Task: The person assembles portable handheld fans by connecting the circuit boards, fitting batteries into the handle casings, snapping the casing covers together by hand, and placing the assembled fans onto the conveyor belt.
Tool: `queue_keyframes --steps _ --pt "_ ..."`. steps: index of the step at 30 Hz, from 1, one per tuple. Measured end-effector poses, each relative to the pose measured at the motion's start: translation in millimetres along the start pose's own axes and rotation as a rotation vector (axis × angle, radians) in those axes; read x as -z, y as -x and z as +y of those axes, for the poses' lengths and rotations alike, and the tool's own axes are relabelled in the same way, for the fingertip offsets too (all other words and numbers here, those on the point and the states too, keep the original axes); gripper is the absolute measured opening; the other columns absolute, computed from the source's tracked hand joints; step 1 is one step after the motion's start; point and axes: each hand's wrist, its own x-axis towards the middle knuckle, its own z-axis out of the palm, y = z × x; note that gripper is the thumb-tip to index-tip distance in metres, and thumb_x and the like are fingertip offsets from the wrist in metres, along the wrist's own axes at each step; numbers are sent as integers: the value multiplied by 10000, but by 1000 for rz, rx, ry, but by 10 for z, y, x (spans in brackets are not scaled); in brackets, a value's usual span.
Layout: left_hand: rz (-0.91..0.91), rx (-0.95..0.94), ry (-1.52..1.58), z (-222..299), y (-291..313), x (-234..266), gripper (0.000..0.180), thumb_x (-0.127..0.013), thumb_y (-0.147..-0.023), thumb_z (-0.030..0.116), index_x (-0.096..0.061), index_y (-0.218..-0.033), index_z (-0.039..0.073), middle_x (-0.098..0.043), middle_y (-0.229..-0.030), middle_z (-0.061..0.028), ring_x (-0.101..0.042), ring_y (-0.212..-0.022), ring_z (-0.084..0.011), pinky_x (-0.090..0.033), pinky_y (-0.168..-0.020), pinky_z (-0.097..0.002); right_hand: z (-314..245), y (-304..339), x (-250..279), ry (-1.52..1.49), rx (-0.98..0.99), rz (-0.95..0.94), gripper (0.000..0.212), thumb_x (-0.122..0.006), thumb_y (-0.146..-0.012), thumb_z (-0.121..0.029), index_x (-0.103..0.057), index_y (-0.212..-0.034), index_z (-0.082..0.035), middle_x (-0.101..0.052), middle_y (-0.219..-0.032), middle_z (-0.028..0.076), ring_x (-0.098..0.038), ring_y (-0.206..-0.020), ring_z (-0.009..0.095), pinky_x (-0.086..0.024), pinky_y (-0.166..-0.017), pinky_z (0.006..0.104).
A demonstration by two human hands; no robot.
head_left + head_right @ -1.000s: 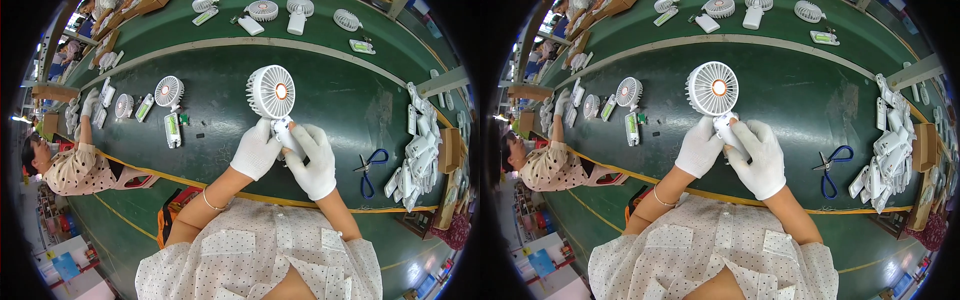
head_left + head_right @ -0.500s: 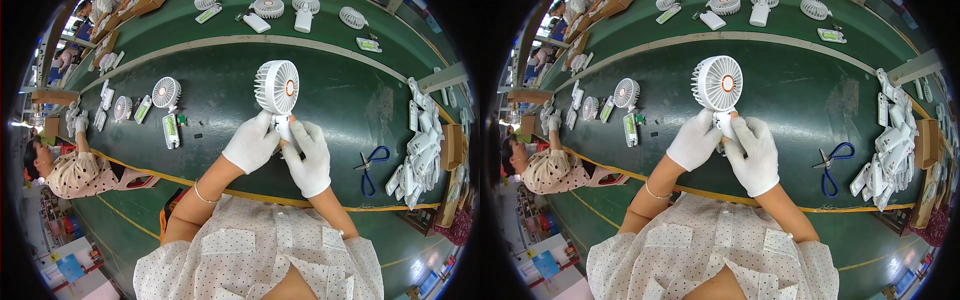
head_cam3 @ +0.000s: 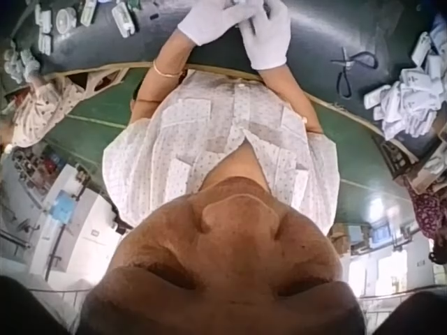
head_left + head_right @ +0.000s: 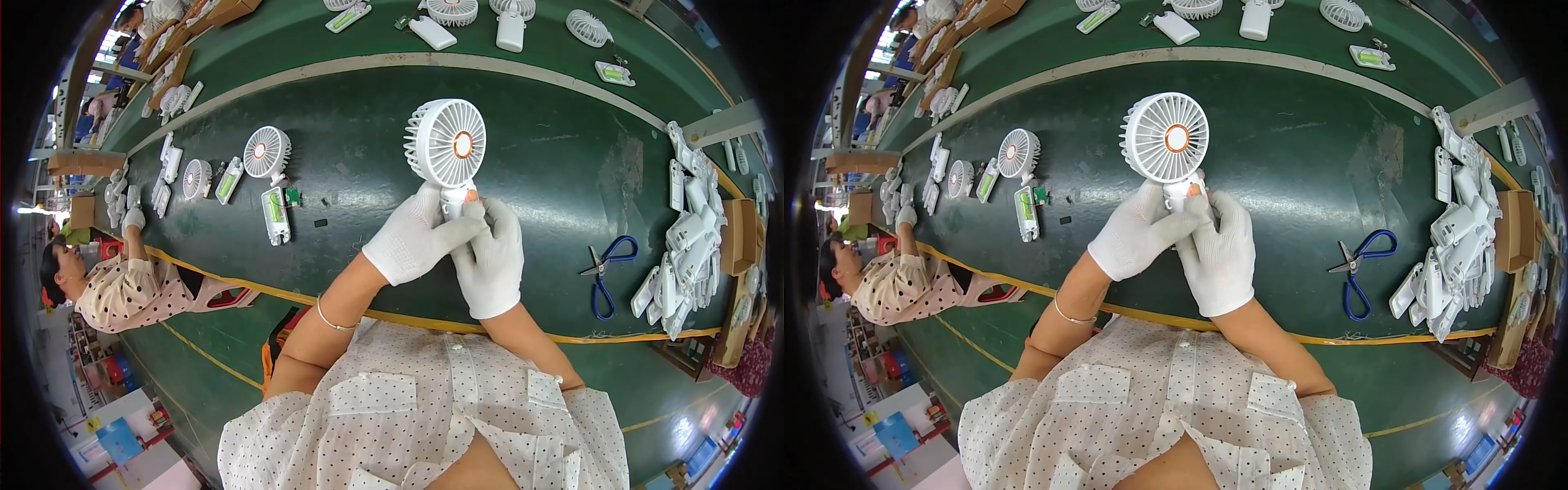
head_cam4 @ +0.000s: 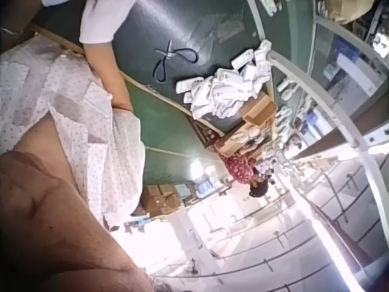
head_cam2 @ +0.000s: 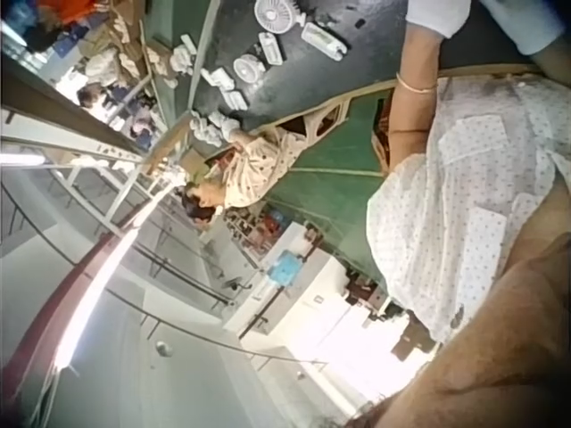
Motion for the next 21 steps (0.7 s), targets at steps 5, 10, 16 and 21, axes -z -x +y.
queue_keyframes --steps 5,10,16,21 --pt "122 -75 243 -108 -47 -148 437 -591 -956 99 -477 -1364 -10 -588 -1266 -101 -566 -1179 -176 -457 -1030 -349 -140 -10 79 165 53 10 411 -708 -797 -21 -623 -1199 -9 -574 -1227 217 -585 -1081 394 -487 -919 435" --pt "67 -244 521 -394 -116 -44 409 -660 -952 192 -536 -1282 -15 -605 -1254 -129 -589 -1170 -219 -477 -1006 -368 62 54 388 -404 -206 -117 333 -615 -864 27 -638 -1197 41 -592 -1330 213 -617 -1157 291 -479 -990 352" --pt "22 -202 190 -205 22 -108 328 -701 -910 150 -676 -1174 -43 -715 -1101 -77 -669 -982 -150 -529 -883 -300 61 -154 667 -619 -647 -597 208 -725 -841 -136 -680 -984 8 -707 -811 59 -651 -711 116 -522 -679 278" --pt "-35 -96 344 -387 -72 -103 578 -757 -867 195 -527 -1341 -40 -649 -1247 -170 -642 -1153 -291 -535 -957 -404 97 -13 497 -599 -580 -481 191 -714 -850 -148 -677 -946 12 -698 -778 70 -617 -613 116 -489 -572 256"
